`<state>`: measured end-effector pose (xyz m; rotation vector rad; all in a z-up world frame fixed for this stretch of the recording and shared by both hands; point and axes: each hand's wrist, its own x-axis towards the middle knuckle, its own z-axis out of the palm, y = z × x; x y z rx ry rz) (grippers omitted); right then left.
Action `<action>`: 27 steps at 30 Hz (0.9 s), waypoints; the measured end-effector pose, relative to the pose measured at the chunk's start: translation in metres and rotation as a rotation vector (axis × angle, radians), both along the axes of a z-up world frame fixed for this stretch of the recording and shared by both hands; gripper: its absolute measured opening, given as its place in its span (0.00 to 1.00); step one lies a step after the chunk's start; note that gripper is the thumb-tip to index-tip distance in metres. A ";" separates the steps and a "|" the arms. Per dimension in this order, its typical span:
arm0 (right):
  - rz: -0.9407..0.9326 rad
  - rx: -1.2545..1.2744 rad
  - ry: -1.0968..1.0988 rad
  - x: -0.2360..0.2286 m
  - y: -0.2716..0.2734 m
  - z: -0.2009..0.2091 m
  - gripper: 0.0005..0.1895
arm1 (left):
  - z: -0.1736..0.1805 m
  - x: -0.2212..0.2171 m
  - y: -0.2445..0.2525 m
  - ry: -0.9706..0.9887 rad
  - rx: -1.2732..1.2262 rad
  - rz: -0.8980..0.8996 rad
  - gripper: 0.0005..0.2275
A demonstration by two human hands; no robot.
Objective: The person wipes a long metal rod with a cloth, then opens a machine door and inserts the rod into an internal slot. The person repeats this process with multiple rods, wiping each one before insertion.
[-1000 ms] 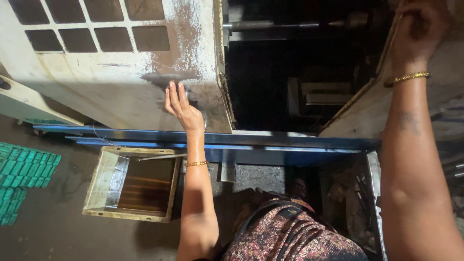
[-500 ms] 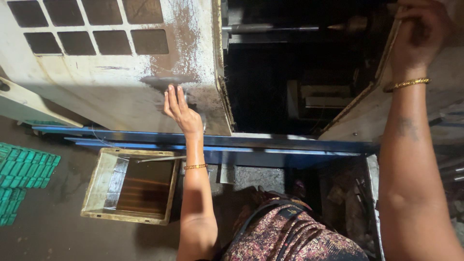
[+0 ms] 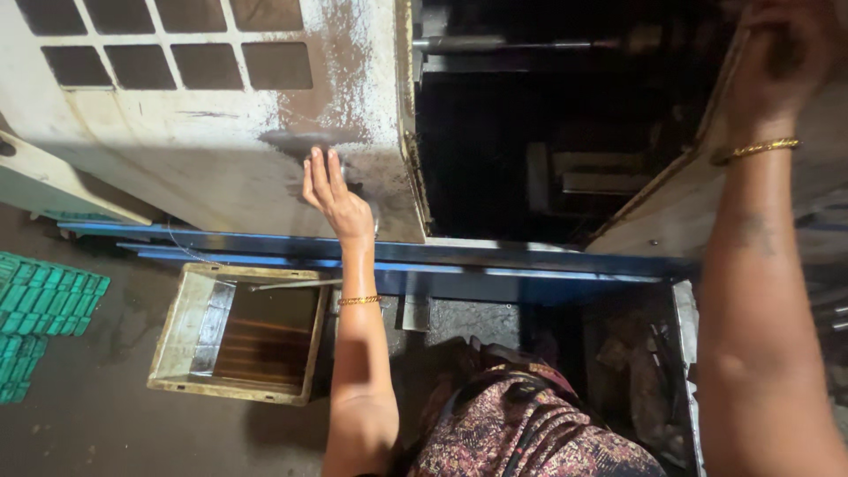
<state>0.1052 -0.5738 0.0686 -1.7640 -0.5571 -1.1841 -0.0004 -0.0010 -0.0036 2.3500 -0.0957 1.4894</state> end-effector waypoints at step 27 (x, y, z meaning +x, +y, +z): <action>0.015 -0.051 -0.168 -0.010 0.027 0.035 0.09 | -0.023 0.014 -0.003 -0.066 -0.283 0.005 0.21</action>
